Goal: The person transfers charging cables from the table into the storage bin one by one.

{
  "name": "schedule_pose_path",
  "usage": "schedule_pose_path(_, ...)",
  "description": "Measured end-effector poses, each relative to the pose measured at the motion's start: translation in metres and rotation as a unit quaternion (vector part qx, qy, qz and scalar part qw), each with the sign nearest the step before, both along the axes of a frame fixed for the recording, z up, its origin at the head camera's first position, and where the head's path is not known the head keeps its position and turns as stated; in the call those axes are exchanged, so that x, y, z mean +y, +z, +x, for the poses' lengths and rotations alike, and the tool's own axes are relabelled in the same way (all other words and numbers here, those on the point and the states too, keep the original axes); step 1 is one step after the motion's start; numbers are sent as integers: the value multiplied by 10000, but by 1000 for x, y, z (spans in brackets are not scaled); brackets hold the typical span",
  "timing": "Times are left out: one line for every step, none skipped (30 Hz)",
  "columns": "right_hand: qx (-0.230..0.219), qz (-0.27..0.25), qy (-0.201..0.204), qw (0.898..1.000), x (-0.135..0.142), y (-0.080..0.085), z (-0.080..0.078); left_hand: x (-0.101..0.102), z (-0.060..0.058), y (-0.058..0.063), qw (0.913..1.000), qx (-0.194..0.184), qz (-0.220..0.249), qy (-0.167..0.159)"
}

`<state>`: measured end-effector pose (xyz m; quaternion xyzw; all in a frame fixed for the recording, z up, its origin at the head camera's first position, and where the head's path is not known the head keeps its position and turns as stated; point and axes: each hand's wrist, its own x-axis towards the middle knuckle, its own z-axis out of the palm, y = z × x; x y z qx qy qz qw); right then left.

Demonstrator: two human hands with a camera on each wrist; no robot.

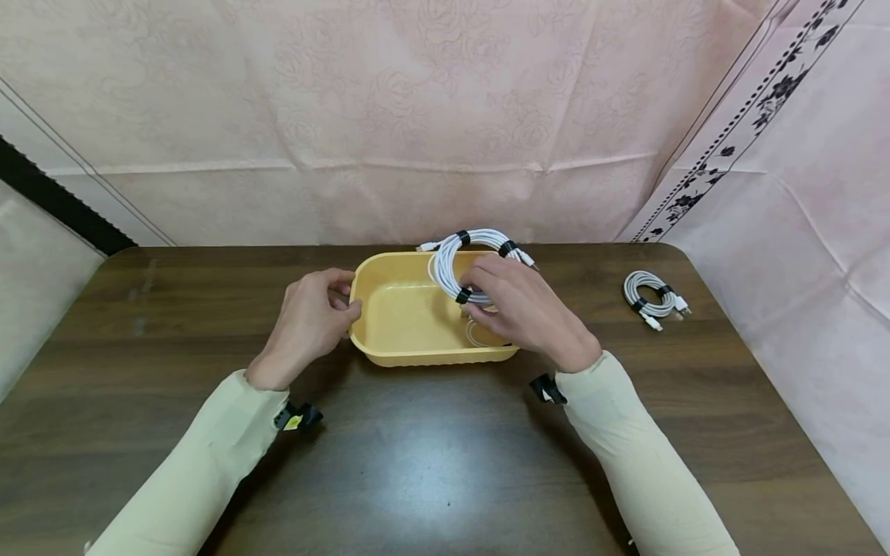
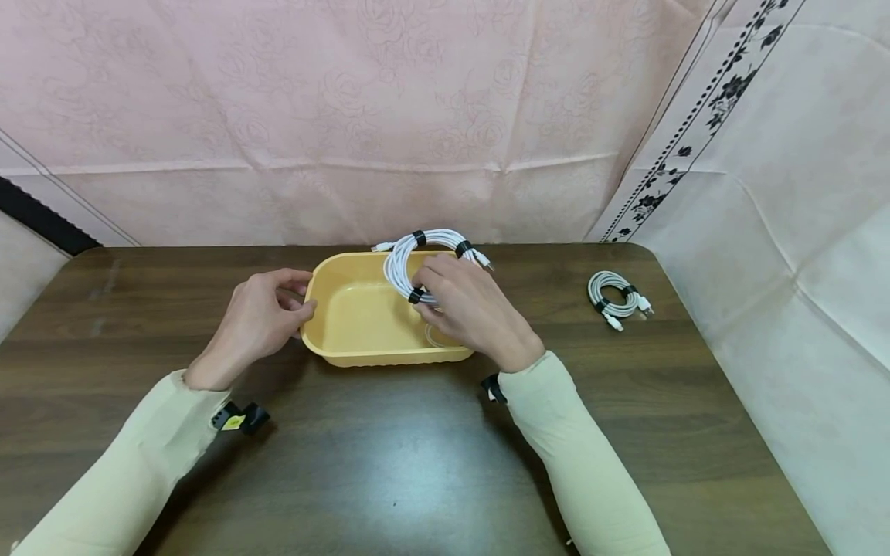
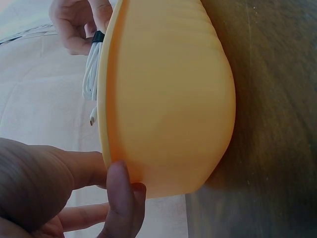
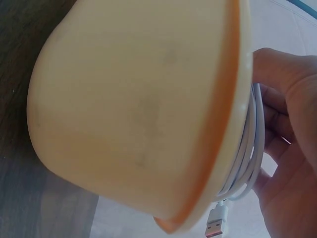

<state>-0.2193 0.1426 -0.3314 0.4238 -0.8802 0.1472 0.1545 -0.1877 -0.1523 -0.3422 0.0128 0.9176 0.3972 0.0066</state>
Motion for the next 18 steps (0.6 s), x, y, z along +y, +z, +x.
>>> schedule_pose_path(5, 8, 5, 10000, 0, 0, 0, 0, 0, 0, 10000, 11, 3, -7)
schedule_pose_path(4, 8, 8, 10000, 0, 0, 0, 0, 0, 0, 10000, 15, 10, -15)
schedule_pose_path(5, 11, 11, 10000, -1, 0, 0, 0, 0, 0, 10000, 21, 12, -16)
schedule_pose_path(4, 22, 7, 10000, -1, -1, 0, 0, 0, 0, 10000, 22, 12, -15)
schedule_pose_path(-2, 28, 6, 10000, -1, -1, 0, 0, 0, 0, 10000, 24, 18, -17)
schedule_pose_path(-6, 34, 3, 10000, -1, -1, 1, 0, 0, 0, 10000, 22, 10, -7)
schedule_pose_path(-7, 44, -2, 10000, -1, -1, 1, 0, 0, 0, 10000, 16, 3, -5)
schedule_pose_path(-9, 50, 1, 10000, -1, -1, 1, 0, 0, 0, 10000, 11, -5, 5)
schedule_pose_path(-13, 58, 2, 10000, -2, -1, 1, 0, 0, 0, 10000, 4, -15, 18)
schedule_pose_path(-20, 65, 5, 10000, -2, -1, 1, 0, 0, 0, 10000, -2, -21, 22)
schedule_pose_path(-29, 67, 9, 10000, -2, -1, 1, 1, 0, 0, 10000, 1, -18, 23)
schedule_pose_path(-35, 72, 13, 10000, -2, -1, 1, 0, 0, -1, 10000, -7, -23, 27)
schedule_pose_path(-41, 77, 15, 10000, -3, -2, 1, 1, -1, -1, 10000, -6, -21, 29)
schedule_pose_path(-44, 81, 17, 10000, -3, -1, 1, 1, -1, -1, 10000, -9, -18, 29)
schedule_pose_path(-43, 92, 16, 9999, -3, -1, 2, 1, -1, -1, 10000, -9, -17, 28)
schedule_pose_path(-40, 94, 20, 9999, -3, -1, 2, 1, -1, -1, 10000, -5, -16, 28)
schedule_pose_path(-36, 100, 23, 9999, -3, -1, 2, 1, -1, -1, 10000, -3, -15, 30)
schedule_pose_path(-27, 108, 26, 9999, -3, -1, 2, 0, -1, -1, 10000, -10, -23, 35)
